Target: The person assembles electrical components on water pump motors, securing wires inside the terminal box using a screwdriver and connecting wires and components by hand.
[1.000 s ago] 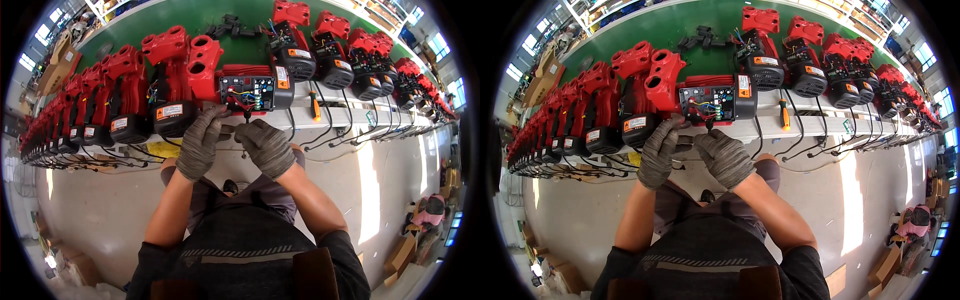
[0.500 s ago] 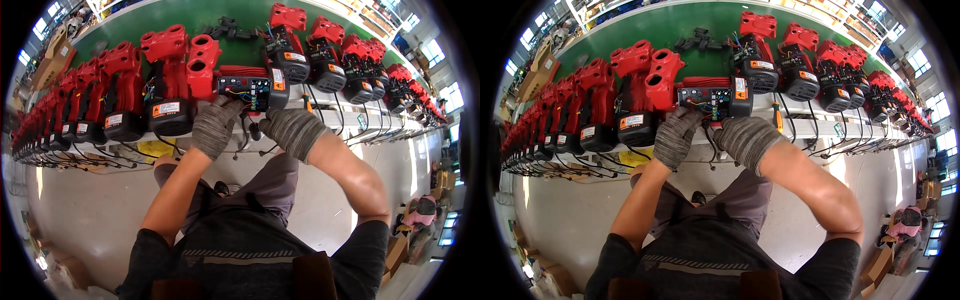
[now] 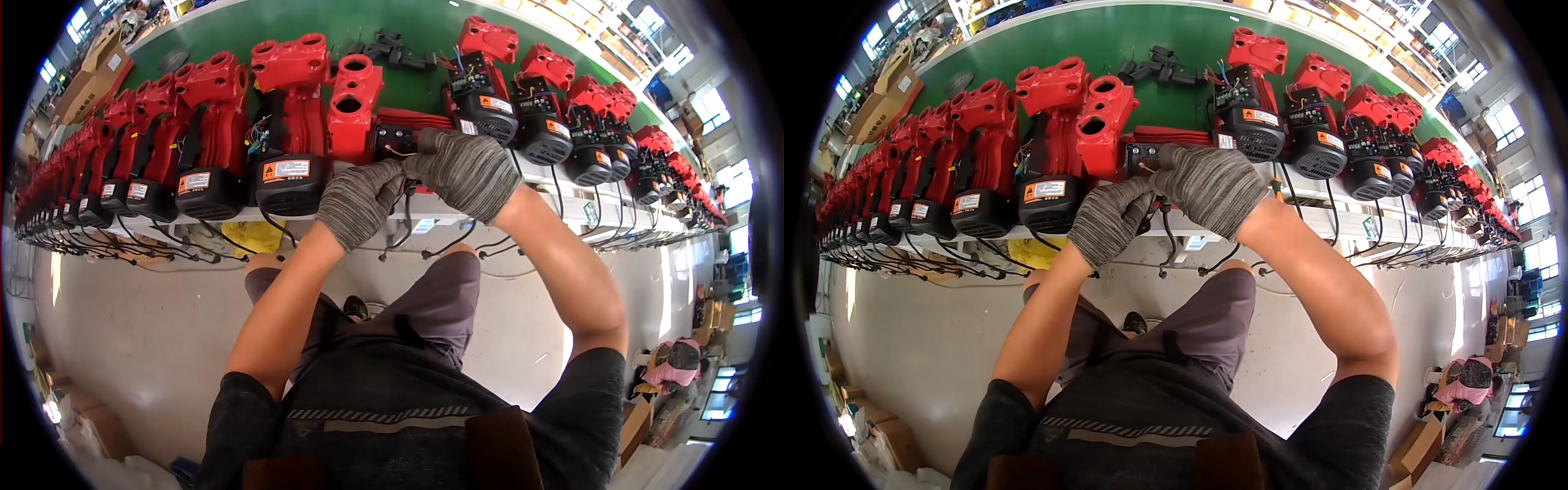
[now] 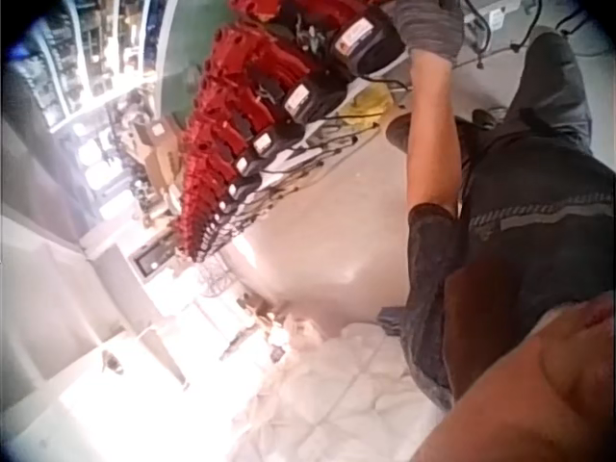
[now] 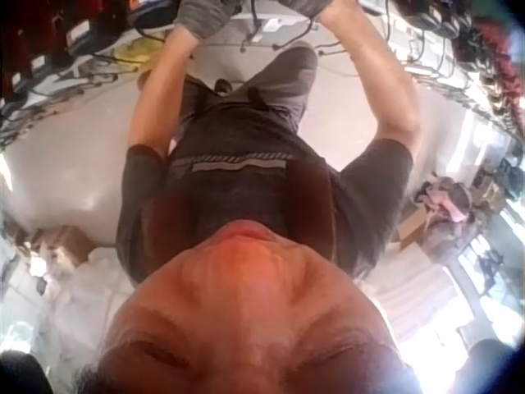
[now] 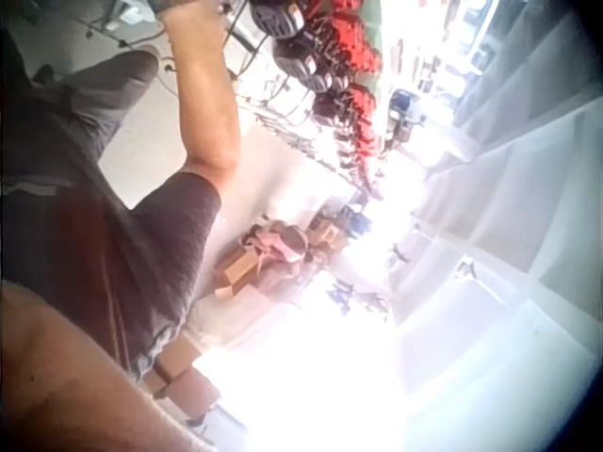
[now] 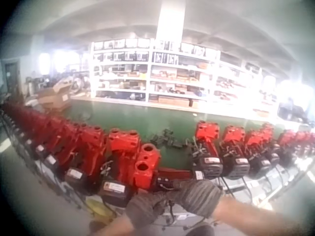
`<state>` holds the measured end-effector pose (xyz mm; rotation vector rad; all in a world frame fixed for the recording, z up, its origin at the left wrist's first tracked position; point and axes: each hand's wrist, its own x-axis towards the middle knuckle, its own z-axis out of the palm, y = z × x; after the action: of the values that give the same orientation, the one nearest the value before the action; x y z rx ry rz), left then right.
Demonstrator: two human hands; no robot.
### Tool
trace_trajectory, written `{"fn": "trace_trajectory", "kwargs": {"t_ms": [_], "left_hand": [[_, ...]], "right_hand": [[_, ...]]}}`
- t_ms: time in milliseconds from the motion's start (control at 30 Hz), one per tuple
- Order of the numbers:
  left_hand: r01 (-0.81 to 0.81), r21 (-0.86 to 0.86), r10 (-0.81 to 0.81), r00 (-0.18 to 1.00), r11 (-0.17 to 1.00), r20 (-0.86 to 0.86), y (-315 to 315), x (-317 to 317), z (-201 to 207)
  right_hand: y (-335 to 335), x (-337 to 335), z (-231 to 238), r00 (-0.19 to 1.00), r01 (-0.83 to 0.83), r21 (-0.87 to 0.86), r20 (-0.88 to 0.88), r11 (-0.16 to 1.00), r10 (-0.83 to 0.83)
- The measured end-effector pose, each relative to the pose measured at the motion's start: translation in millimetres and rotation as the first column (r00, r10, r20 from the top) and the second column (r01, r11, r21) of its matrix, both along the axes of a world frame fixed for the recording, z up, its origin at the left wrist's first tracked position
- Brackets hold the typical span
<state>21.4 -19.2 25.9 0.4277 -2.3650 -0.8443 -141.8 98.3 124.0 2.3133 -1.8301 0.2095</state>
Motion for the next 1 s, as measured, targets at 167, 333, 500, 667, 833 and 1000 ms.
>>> {"fn": "trace_trajectory", "kwargs": {"t_ms": [167, 333, 500, 667, 833, 1000], "left_hand": [[0.026, 0.045, -0.026, 1.000, 0.999, -0.014, -2.7, -2.0, -3.0], [0.185, 0.384, -0.117, 0.974, 0.905, -0.194, 7.1, -0.2, 4.2], [0.086, 0.749, -0.073, 0.996, 0.657, -0.051, 14.6, 9.7, 18.8], [0.116, 0.376, -0.056, 0.984, 0.919, -0.168, 7.8, 5.7, -4.2], [0.136, 0.430, -0.093, 0.988, 0.893, -0.121, 1.4, 7.0, 1.4], [0.168, 0.492, -0.102, 0.982, 0.854, -0.158, -2.5, 9.1, -0.5]], "right_hand": [[3.3, -3.3, -20.3, 0.992, 0.075, -0.032, 0.101, 0.997, -0.072], [5.5, -5.8, -42.8, 0.879, 0.088, -0.108, 0.477, 0.990, -0.026], [10.1, 12.9, -63.4, 0.710, 0.160, -0.062, 0.701, 0.985, -0.071], [12.2, 39.6, -50.5, -0.384, 0.117, 0.589, 0.769, 0.800, -0.510], [22.8, 35.2, -78.4, -0.327, 0.156, 0.407, 0.881, 0.900, -0.342], [19.5, 29.5, -81.6, 0.853, 0.313, -0.316, 0.508, 0.896, -0.119]]}}
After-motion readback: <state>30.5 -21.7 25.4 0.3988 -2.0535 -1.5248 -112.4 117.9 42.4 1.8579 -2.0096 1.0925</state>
